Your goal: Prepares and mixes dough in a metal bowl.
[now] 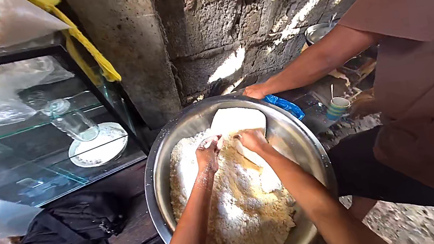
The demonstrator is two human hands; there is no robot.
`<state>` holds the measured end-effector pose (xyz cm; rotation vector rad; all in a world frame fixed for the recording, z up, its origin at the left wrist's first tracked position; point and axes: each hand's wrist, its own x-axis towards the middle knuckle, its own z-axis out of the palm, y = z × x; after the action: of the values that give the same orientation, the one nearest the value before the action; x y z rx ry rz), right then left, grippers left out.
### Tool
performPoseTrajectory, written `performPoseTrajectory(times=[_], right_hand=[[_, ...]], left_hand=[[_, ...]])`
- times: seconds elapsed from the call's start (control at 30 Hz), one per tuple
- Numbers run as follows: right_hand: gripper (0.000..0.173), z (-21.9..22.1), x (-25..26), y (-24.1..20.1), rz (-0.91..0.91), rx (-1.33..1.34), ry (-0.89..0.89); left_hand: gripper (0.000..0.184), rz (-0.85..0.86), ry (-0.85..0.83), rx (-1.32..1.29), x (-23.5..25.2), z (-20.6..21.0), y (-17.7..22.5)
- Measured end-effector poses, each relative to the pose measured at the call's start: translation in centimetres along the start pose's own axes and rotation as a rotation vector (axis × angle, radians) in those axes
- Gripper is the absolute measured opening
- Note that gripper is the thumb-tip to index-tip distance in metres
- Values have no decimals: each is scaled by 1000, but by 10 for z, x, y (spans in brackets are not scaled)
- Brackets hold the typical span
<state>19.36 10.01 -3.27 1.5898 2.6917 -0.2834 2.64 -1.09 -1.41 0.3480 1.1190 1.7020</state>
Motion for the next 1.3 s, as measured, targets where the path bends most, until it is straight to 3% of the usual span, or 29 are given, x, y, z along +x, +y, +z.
performPoseTrajectory(times=[0.2, 0.37, 0.53, 0.73, 0.8, 0.9, 1.0, 1.1, 1.2, 1.3], right_hand=[[64, -5, -10, 0, 307, 211, 172], [69, 32, -37, 4, 92, 191, 188], [61, 26, -46, 11, 71, 130, -8], [62, 15, -41, 22, 117, 139, 25], [60, 11, -42, 23, 265, 319, 75], [63, 22, -45, 20, 490, 864, 250], [58, 10, -53, -5, 569, 1297, 306], [41, -4, -63, -48, 370, 1514, 271], [48, 2, -72, -79, 28, 1165, 230], [43, -3, -68, -94, -97, 847, 423]], left_hand=[[16, -116, 11, 121, 5, -4, 9], [26, -151, -15, 138, 5, 0, 4], [29, -180, -36, 197, -1, 0, 2], [31, -152, -33, 203, 5, -3, 7], [29, -132, -30, 169, 8, -2, 6], [24, -86, -59, 152, 9, 4, -1], [43, -146, -182, 276, -8, 14, -13], [49, -220, -203, 137, -24, 33, -26], [45, -148, -150, -22, -17, 33, -29], [47, -194, -115, -154, -23, 28, -17]])
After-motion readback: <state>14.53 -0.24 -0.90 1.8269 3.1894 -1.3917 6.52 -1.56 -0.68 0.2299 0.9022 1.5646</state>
